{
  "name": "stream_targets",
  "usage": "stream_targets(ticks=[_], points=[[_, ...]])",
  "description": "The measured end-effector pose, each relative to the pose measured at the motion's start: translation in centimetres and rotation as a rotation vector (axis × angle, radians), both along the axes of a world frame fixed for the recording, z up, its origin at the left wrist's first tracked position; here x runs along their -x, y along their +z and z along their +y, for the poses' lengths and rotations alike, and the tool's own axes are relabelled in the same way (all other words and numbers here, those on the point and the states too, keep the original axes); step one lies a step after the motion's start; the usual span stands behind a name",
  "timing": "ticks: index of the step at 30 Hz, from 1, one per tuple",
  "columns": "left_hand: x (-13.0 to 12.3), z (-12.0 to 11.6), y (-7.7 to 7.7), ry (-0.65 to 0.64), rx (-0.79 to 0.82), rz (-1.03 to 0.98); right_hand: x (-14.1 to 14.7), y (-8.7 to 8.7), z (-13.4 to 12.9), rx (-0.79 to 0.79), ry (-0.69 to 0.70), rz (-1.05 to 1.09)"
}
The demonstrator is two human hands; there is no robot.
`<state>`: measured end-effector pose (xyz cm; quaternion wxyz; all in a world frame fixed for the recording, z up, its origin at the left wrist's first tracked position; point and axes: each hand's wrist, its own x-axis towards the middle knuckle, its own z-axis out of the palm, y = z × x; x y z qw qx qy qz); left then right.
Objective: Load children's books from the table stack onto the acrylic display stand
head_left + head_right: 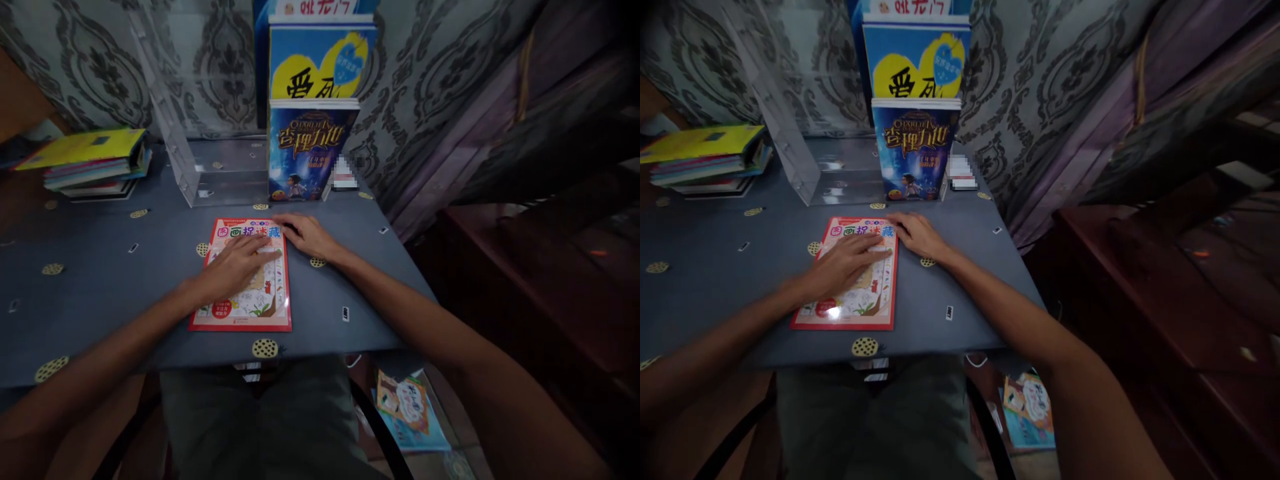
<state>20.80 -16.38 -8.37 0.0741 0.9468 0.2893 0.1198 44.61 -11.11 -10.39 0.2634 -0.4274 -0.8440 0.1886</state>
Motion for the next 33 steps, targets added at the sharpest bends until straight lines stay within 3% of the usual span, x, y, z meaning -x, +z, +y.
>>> stream_targets(ticks=[6, 12, 18, 24, 28, 33], points=[[-0.8, -2.7, 1.0, -0.124, 0.008, 0.061, 0.0, 0.0, 0.0, -0.02, 0.007, 0.014], [-0.3, -2.4, 2.6, -0.115, 0.029, 0.029, 0.0, 0.1, -0.1, -0.008, 0.007, 0.09], [-0.9, -1.2, 2.9, 0.125, -0.051, 0.133, 0.2, 0.5, -0.3, 0.059, 0.037, 0.245], [-4.9, 0.2, 3.9, 0.426, -0.132, 0.39, -0.1, 0.2, 0.2, 0.122, 0.032, 0.421], [-7.0, 0.2, 5.1, 0.505, -0.076, 0.497, -0.2, -0.8, 0.9, 0.171, 0.005, 0.59], [-7.7, 0.0, 5.1, 0.532, -0.073, 0.515, -0.5, -1.4, 1.2, 0.25, -0.009, 0.723]])
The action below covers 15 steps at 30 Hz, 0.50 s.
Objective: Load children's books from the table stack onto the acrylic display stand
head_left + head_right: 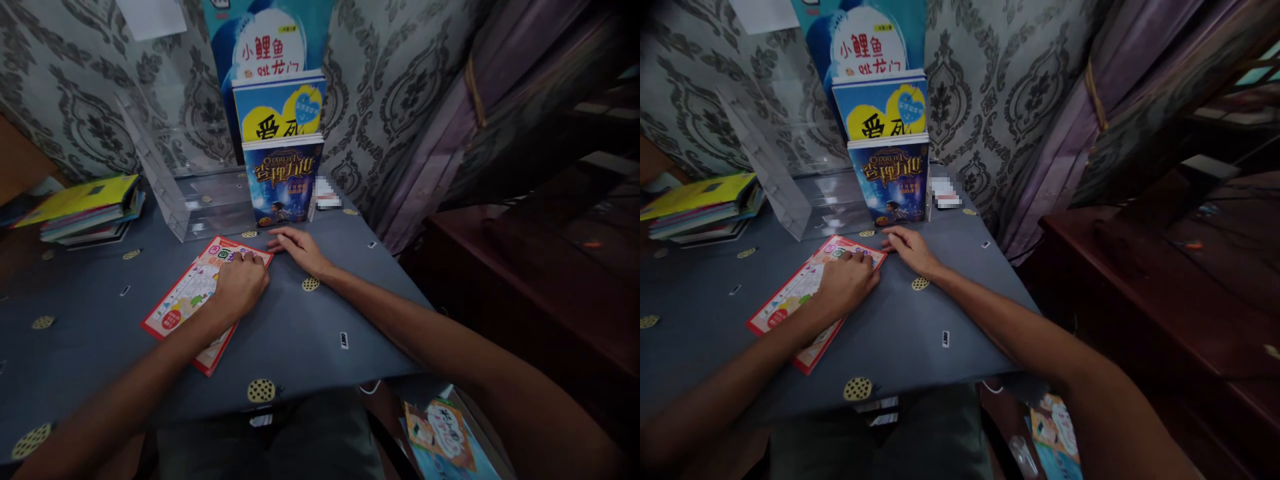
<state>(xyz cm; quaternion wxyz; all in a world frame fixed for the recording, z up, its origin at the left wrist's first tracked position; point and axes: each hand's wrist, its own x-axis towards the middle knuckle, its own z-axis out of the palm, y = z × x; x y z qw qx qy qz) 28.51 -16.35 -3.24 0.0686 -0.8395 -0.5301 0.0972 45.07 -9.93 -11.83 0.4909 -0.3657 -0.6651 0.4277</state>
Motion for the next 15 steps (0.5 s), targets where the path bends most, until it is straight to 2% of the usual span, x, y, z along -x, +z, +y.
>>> stream_targets(ticks=[15], points=[[0.37, 0.21, -0.31, -0.006, -0.031, -0.042, 0.14, 0.57, -0.61, -0.001, -0.033, 0.039]])
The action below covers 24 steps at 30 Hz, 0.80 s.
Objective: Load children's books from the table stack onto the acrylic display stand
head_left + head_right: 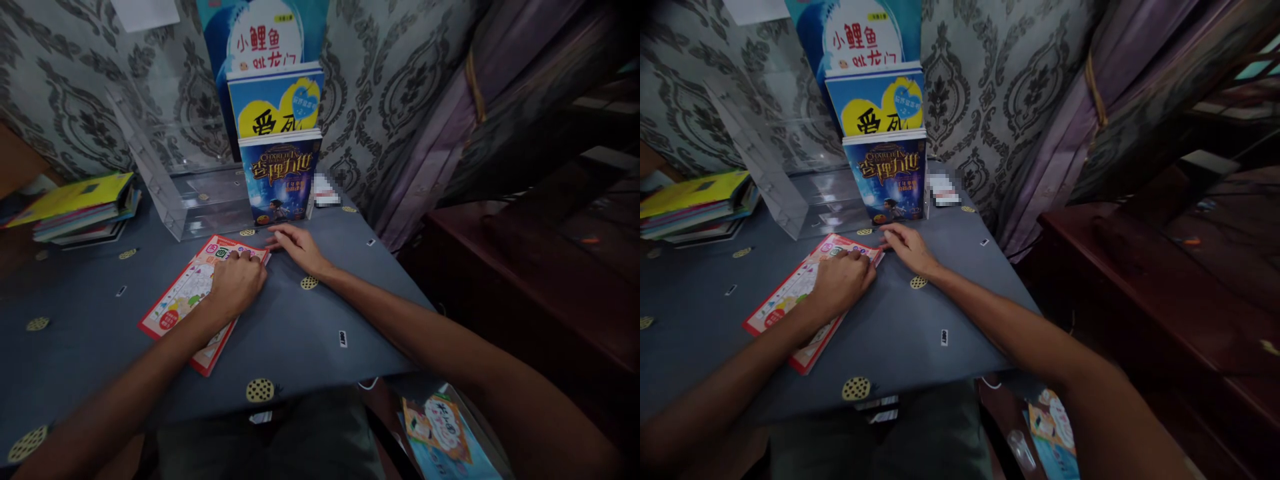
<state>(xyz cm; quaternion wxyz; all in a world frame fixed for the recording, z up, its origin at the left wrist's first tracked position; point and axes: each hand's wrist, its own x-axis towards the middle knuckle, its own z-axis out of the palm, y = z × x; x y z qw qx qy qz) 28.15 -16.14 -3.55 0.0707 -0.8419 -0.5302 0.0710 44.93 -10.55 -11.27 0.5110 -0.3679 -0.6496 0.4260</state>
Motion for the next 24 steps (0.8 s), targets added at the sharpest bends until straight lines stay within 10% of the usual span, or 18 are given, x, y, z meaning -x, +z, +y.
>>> stream_targets(ticks=[24], points=[[0.1, -0.2, -0.2, -0.04, 0.001, 0.022, 0.5, 1.8, -2.2, -0.215, -0.147, -0.305]])
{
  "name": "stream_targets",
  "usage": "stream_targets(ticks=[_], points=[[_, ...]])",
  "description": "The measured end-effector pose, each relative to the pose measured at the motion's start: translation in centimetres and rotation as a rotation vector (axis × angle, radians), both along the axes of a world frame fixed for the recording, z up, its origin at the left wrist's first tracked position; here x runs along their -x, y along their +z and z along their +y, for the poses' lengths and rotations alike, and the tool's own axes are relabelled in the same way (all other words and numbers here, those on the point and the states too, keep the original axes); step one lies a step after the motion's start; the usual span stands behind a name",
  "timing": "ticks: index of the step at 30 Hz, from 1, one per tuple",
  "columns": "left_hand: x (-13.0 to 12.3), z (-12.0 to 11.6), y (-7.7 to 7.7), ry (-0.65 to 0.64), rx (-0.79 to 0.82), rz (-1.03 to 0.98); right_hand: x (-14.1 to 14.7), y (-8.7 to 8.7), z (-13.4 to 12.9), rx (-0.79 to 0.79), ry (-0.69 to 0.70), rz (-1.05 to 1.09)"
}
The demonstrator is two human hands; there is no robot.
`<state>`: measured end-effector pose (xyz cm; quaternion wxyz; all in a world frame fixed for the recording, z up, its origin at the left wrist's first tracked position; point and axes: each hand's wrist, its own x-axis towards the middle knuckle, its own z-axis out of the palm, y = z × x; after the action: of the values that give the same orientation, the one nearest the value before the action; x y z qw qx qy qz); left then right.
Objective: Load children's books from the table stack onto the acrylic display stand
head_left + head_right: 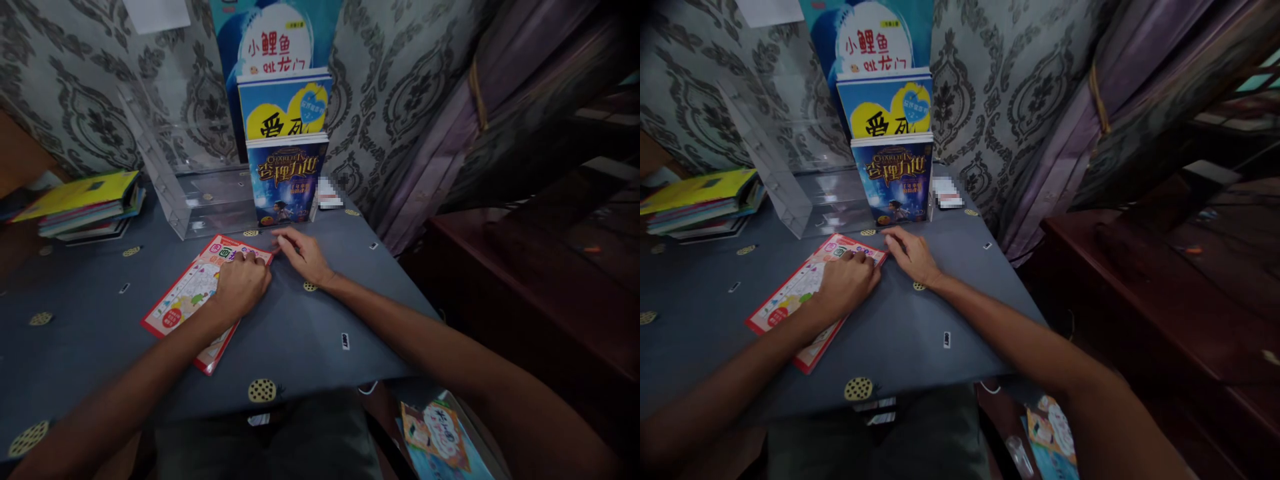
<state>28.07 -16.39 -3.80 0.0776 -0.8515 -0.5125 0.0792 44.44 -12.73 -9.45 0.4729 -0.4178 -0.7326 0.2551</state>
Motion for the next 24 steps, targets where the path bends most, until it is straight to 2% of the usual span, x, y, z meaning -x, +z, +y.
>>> stream_targets(ticks=[7, 13, 18, 24], points=[[0.3, 0.0, -0.2, -0.02, 0.013, -0.007, 0.3, 0.0, -0.4, -0.038, -0.076, -0.396], [3.5, 1.0, -0.6, -0.185, 0.0, -0.129, 2.1, 1.3, -2.9, -0.067, -0.057, -0.74], [6.7, 1.1, -1.1, -0.275, 0.007, -0.275, 3.1, 0.9, -3.3, -0.162, 0.041, -0.802], [8.1, 0.4, -2.2, -0.274, -0.051, -0.315, 3.4, 0.4, -1.0, -0.182, 0.151, -0.768]])
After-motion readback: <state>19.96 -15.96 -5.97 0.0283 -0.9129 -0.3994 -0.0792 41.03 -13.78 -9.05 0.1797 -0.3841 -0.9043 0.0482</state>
